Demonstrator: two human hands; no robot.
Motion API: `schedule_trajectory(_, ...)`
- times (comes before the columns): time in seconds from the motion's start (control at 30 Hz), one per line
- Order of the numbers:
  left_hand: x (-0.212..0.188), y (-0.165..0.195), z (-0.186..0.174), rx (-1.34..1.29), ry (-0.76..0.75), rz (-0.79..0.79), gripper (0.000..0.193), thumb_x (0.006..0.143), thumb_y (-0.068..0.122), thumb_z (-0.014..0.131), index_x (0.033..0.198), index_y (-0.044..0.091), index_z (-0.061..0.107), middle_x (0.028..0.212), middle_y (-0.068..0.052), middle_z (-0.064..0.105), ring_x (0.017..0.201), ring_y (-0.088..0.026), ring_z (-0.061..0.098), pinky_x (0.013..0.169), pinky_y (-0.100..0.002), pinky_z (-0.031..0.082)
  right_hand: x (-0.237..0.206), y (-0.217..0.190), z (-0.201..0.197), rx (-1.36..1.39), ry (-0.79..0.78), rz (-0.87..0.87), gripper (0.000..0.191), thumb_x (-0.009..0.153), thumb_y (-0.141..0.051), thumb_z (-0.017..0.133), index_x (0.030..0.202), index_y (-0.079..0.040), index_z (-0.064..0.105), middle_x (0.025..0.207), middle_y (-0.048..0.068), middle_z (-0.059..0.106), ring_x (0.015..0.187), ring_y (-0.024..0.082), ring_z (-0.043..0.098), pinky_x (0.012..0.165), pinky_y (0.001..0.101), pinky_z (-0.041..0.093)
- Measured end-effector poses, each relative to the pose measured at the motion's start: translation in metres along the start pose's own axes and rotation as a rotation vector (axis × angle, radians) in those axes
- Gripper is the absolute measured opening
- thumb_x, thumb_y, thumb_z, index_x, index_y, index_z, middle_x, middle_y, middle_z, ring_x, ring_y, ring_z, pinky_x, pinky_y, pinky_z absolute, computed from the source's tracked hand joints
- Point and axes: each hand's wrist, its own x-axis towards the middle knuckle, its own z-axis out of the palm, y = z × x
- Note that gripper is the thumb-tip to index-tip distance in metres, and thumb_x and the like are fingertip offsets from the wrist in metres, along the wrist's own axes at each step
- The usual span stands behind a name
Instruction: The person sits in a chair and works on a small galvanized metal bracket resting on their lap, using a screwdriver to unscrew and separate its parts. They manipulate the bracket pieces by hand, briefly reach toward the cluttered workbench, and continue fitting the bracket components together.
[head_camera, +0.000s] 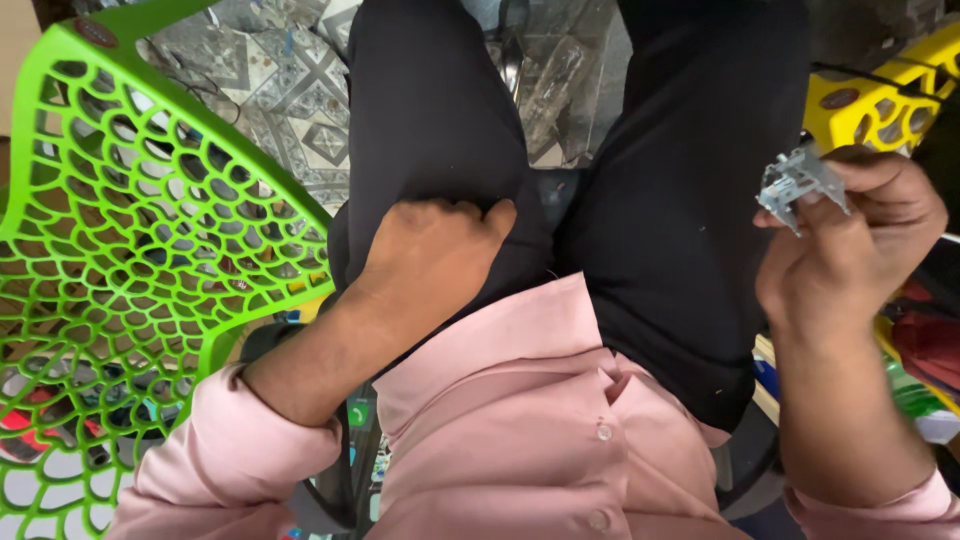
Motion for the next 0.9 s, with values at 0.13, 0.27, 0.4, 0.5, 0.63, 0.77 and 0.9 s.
schedule_trajectory(0.13, -0.003, 0.001, -0.002, -0.002, -0.075, 0.004, 0.025, 0.087, 0.014, 0.061, 0.108, 0.014, 0.073, 0.071, -0.006, 0.071, 0.059, -0.022, 0.072, 0.048, -0.036, 0.053, 0.000, -0.001, 0.003, -0.011, 0.001, 0.017, 0.005, 0.107, 0.010, 0.061, 0.102, 0.008, 0.061, 0.089, 0.020, 0.068, 0.067, 0.022, 0.066, 0.065, 0.0320, 0.059)
schedule_trajectory(0.27, -0.002, 0.002, -0.001, 0.001, 0.004, 0.010, 0.030, 0.083, 0.015, 0.062, 0.111, 0.014, 0.074, 0.071, -0.006, 0.072, 0.057, -0.022, 0.071, 0.046, -0.036, 0.053, -0.002, -0.001, 0.006, -0.022, -0.005, 0.027, 0.006, 0.107, 0.011, 0.064, 0.102, 0.009, 0.062, 0.090, 0.020, 0.068, 0.068, 0.022, 0.066, 0.065, 0.0314, 0.058)
schedule_trajectory(0.4, -0.004, 0.005, 0.000, 0.007, -0.021, 0.003, 0.032, 0.084, 0.016, 0.062, 0.113, 0.015, 0.074, 0.071, -0.007, 0.072, 0.057, -0.022, 0.071, 0.045, -0.036, 0.053, -0.001, -0.002, 0.006, -0.021, -0.020, 0.035, 0.007, 0.107, 0.011, 0.065, 0.101, 0.009, 0.062, 0.090, 0.019, 0.069, 0.068, 0.022, 0.066, 0.066, 0.0313, 0.059)
schedule_trajectory(0.5, -0.003, 0.005, 0.001, 0.008, -0.005, 0.002, 0.032, 0.084, 0.017, 0.062, 0.114, 0.015, 0.074, 0.072, -0.007, 0.072, 0.058, -0.022, 0.071, 0.046, -0.036, 0.053, 0.001, -0.002, 0.007, -0.035, -0.029, 0.029, 0.006, 0.107, 0.011, 0.065, 0.102, 0.009, 0.063, 0.091, 0.019, 0.069, 0.069, 0.022, 0.067, 0.067, 0.0315, 0.059)
schedule_trajectory(0.63, -0.005, 0.006, -0.002, 0.007, -0.001, 0.011, 0.031, 0.087, 0.015, 0.061, 0.116, 0.016, 0.074, 0.070, -0.005, 0.072, 0.056, -0.022, 0.070, 0.045, -0.037, 0.052, 0.004, -0.005, 0.009, -0.050, -0.003, 0.030, 0.003, 0.104, 0.011, 0.066, 0.103, 0.009, 0.064, 0.092, 0.018, 0.070, 0.070, 0.020, 0.067, 0.066, 0.0300, 0.058)
schedule_trajectory(0.77, -0.018, 0.014, -0.015, -0.019, 0.025, 0.007, 0.039, 0.084, 0.014, 0.060, 0.121, 0.013, 0.073, 0.069, -0.006, 0.071, 0.057, -0.022, 0.070, 0.047, -0.036, 0.052, 0.007, -0.011, 0.011, -0.046, -0.010, 0.024, 0.007, 0.101, 0.012, 0.067, 0.106, 0.007, 0.065, 0.100, 0.019, 0.073, 0.077, 0.019, 0.069, 0.067, 0.0285, 0.058)
schedule_trajectory(0.9, -0.022, 0.027, -0.017, -0.006, 0.052, -0.011, 0.039, 0.085, 0.013, 0.060, 0.122, 0.014, 0.072, 0.070, -0.007, 0.071, 0.057, -0.023, 0.070, 0.046, -0.036, 0.052, 0.009, -0.011, 0.008, -0.039, -0.102, -0.039, 0.007, 0.108, 0.012, 0.070, 0.106, 0.009, 0.065, 0.098, 0.017, 0.071, 0.079, 0.019, 0.069, 0.073, 0.0288, 0.059)
